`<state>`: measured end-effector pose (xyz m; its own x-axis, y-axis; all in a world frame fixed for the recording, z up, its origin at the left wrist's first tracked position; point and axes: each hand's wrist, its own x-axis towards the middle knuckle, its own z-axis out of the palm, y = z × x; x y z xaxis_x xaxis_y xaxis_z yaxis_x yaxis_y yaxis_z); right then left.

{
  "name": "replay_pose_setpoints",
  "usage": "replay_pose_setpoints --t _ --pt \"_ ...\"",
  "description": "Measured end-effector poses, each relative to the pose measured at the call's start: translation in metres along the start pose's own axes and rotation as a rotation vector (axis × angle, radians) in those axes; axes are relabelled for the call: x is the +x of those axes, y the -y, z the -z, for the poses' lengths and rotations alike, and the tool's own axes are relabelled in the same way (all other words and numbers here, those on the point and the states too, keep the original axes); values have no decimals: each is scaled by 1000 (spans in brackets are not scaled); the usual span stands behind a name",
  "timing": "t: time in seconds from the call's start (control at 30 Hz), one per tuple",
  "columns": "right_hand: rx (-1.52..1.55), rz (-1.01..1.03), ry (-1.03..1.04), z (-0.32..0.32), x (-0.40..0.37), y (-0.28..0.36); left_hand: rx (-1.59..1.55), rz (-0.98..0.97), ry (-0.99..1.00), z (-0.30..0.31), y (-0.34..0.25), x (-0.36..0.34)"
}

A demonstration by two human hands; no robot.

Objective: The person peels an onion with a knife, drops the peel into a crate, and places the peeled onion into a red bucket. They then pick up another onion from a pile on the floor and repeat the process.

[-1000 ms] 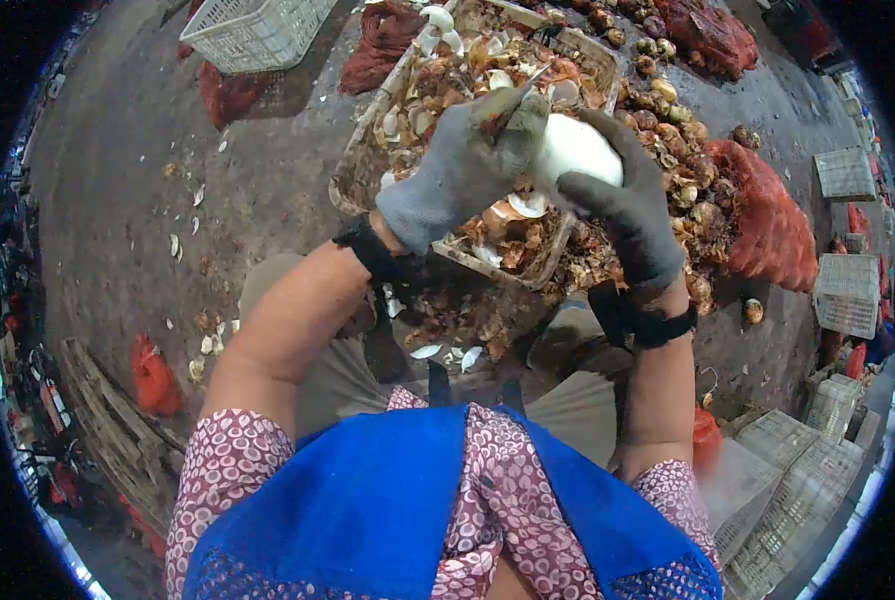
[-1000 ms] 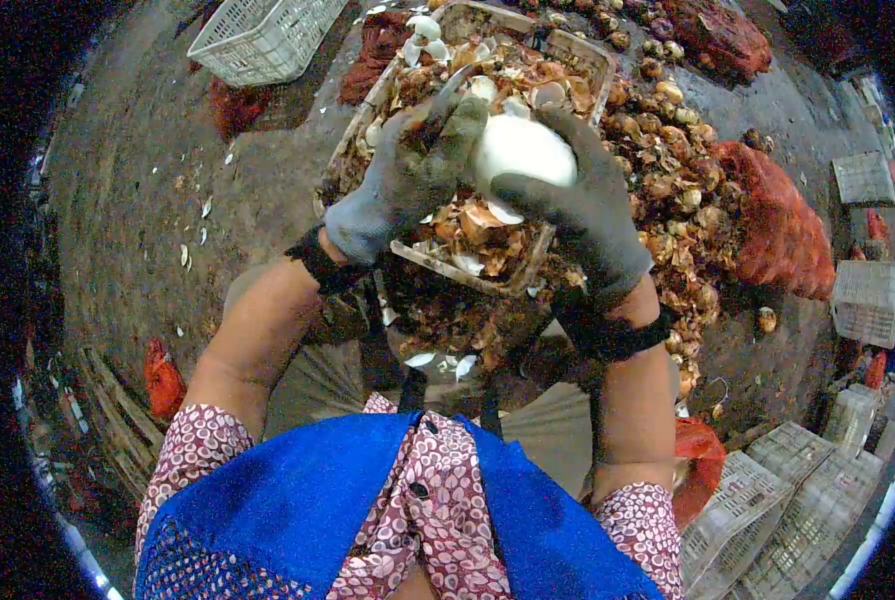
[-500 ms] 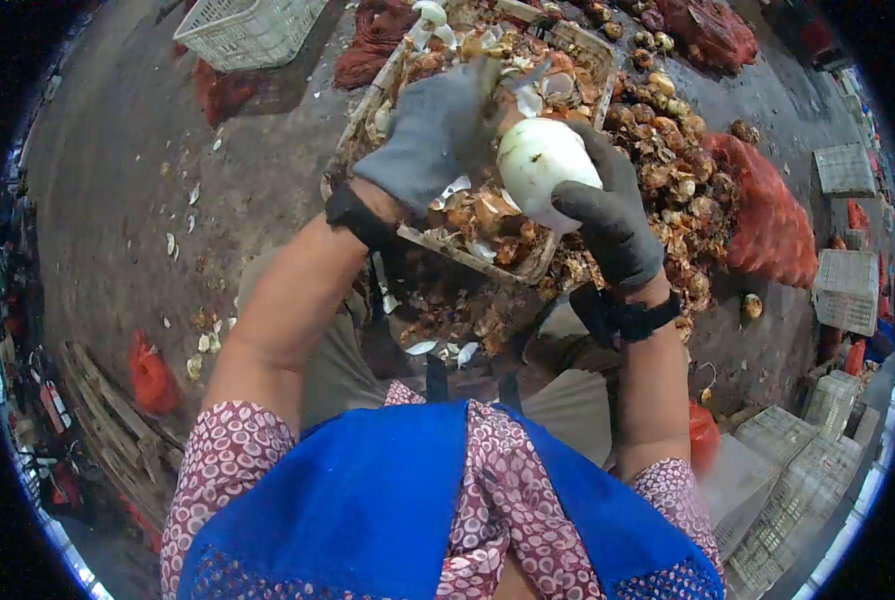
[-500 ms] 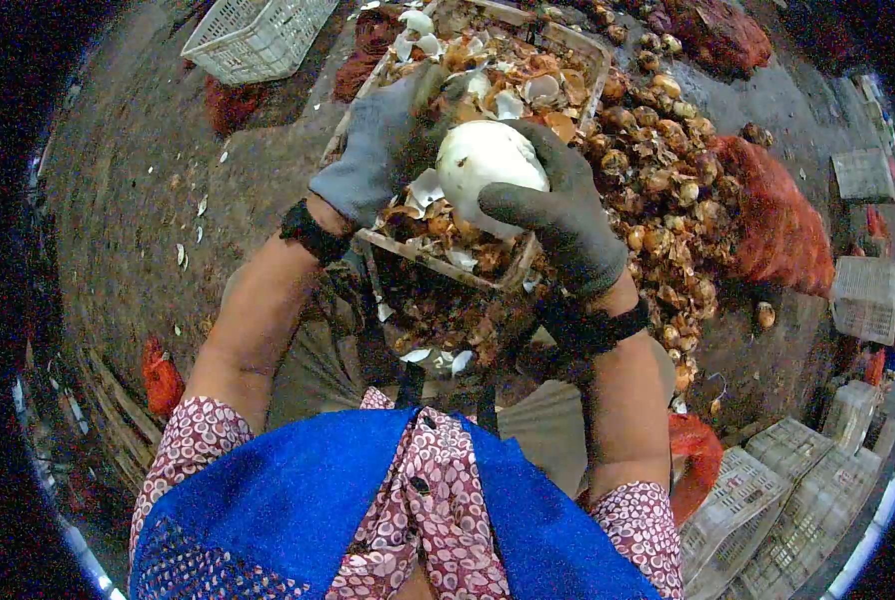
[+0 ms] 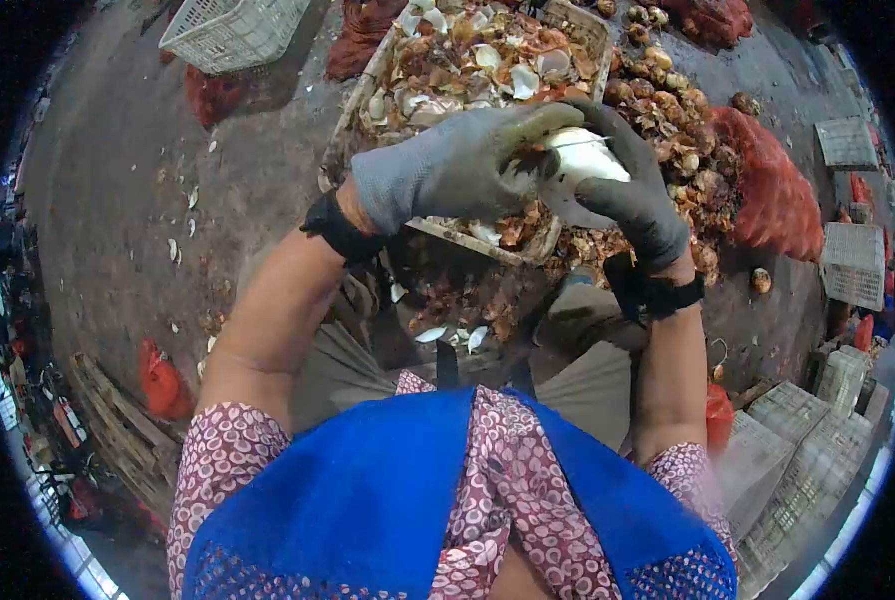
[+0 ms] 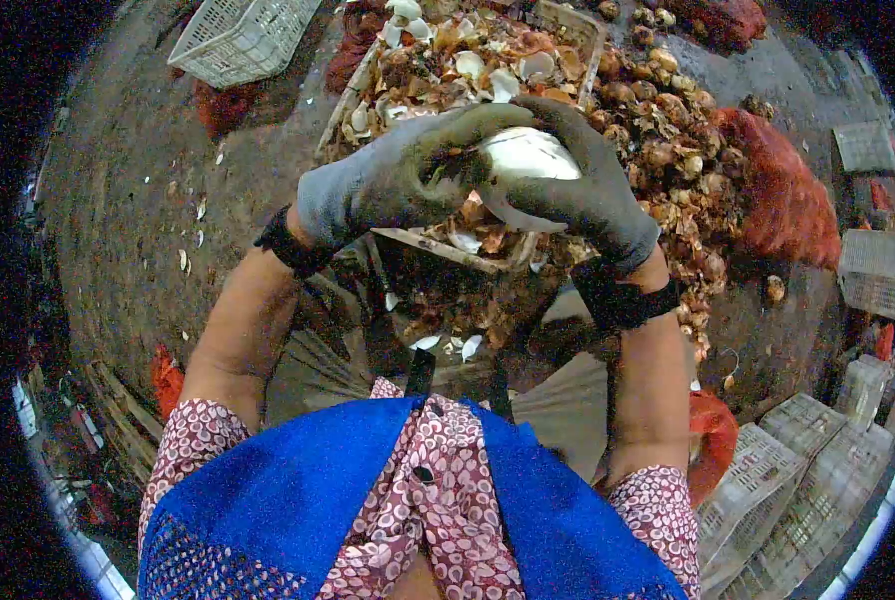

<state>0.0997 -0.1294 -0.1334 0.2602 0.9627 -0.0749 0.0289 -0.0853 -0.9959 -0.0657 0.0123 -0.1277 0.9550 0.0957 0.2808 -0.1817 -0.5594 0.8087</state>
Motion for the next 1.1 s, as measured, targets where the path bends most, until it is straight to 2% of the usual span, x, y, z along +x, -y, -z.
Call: replay_pose_setpoints --t 0.1,0.13,0.17,0.23,0.27,0.3,0.33,0.37,0.4,0.43,0.47,0.5,0.57,0.6,0.67,0.7,0.73,0.8,0.83,0.87,0.9,0.97,1.03,1.1 --pt "30 1 89 -7 -6 6 -28 84 13 -2 2 -12" --pt "71 4 126 -9 -6 6 -33 82 -41 -3 11 -13" --pt "74 4 130 -12 -7 9 -53 0 -97 0 13 -15" --pt "184 31 108 -16 -6 19 25 -160 -402 -5 17 -9" --pt "214 38 64 -18 -2 21 24 -161 -402 -1 23 -8" --pt "346 115 70 -14 4 11 165 97 -445 7 34 -7" --pt "504 33 -10 -13 7 6 304 356 -481 14 45 -8" --pt "659 -47 -92 -12 12 -1 305 350 -482 18 56 -8" --pt "413 183 -342 -1 26 -54 604 456 -486 20 69 -8" --pt "925 -96 -172 -9 21 -7 904 556 -487 24 72 -6" --pt "983 -94 -126 -6 23 -8 852 393 -505 25 73 -12" --pt "1042 -89 -77 -4 27 -12 857 377 -511 21 63 -6" --pt "1048 -8 -217 -13 33 -15 395 228 -634 3 35 9" --pt "1107 6 -219 -15 37 -16 315 250 -565 -3 17 12" --pt "1159 18 -217 -22 40 -13 498 99 -555 -20 0 18" --pt "1060 36 -271 -27 39 -10 617 14 -542 -23 0 18" --pt "961 55 -326 -31 37 -8 617 9 -547 -21 1 18" --pt "1019 64 -297 -35 33 -1 757 -65 -434 -9 7 19" --pt "1080 68 -268 -34 30 3 674 -103 -517 0 11 20" --pt "1264 51 -174 -31 26 -1 740 7 -590 9 17 21" --pt "1250 63 -177 -27 23 -3 802 118 -664 17 23 20" --pt "1233 47 20 -17 19 -3 775 153 -714 29 40 13" --pt "1248 33 -41 -11 10 2 663 145 -763 28 33 15" --pt "987 122 -183 -13 2 12 685 145 -814 20 35 11"
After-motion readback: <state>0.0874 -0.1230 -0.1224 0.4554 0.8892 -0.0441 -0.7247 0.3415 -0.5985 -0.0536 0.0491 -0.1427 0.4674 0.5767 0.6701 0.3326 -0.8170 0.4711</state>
